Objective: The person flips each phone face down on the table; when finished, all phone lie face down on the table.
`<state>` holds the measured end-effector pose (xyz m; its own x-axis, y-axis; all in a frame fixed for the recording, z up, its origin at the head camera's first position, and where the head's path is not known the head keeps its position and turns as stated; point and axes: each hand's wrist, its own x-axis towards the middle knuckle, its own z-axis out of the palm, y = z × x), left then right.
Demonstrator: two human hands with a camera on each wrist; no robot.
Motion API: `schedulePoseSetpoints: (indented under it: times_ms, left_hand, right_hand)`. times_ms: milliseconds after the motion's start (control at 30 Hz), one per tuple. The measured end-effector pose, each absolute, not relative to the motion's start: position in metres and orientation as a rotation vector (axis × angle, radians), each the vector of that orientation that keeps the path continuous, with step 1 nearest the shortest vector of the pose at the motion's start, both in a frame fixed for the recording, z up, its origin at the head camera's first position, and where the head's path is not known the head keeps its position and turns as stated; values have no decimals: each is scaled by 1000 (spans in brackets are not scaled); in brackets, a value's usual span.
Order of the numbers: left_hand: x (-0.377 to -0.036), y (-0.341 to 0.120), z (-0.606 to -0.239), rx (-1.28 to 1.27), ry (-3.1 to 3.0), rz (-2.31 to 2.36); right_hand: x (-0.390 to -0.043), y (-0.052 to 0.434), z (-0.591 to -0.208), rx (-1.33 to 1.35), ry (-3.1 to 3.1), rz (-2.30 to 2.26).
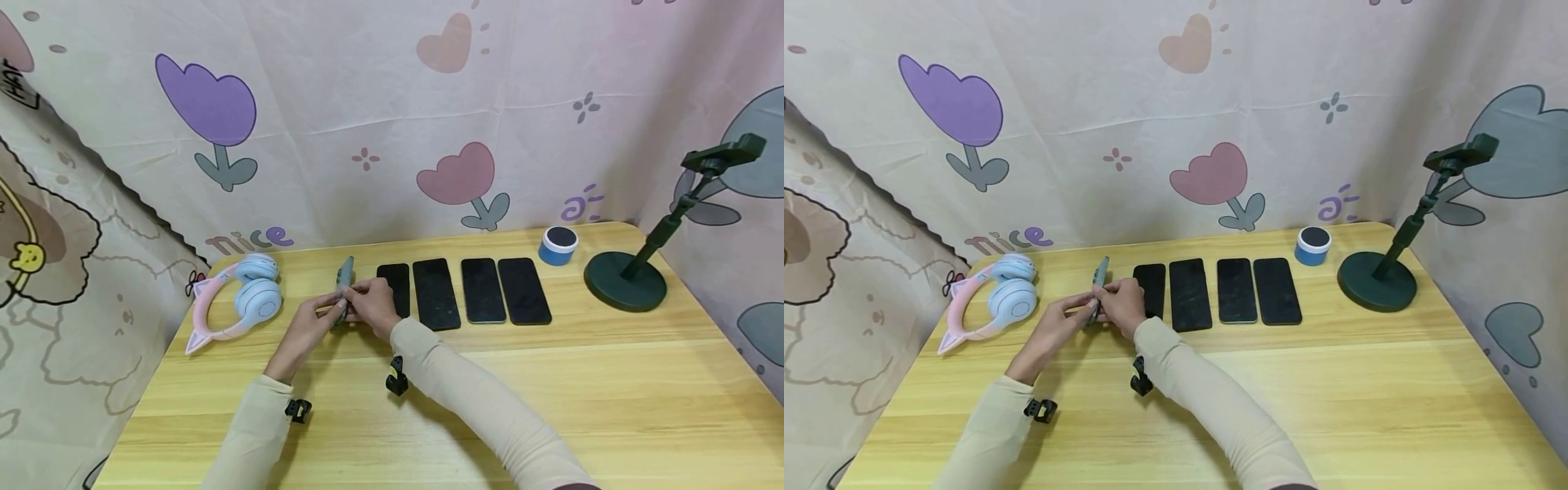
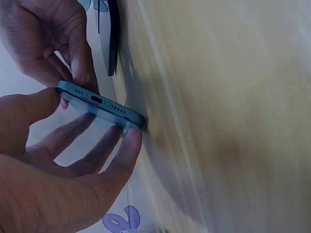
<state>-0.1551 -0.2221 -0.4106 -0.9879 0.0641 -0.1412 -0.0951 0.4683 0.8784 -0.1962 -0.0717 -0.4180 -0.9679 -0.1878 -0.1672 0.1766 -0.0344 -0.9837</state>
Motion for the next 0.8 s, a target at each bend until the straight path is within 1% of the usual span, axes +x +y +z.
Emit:
schedulePoseSetpoints:
  times_ms: [133,433,667,800]
  left_hand:
    - [-155,-221,-412,-39,2585,1504]
    - [-159,-221,-416,25,2692,1369]
    - [-158,-225,-418,-3,2709,1318]
    - [-157,-225,-416,-39,2717,1273]
  right_hand:
    - [-198,-72,-420,-17,2021,-2099]
    - [-198,-70,-424,-64,2129,-2044]
    - [-197,-69,-424,-146,2231,-1867]
    - [-197,-68,-424,-231,2332,-1689]
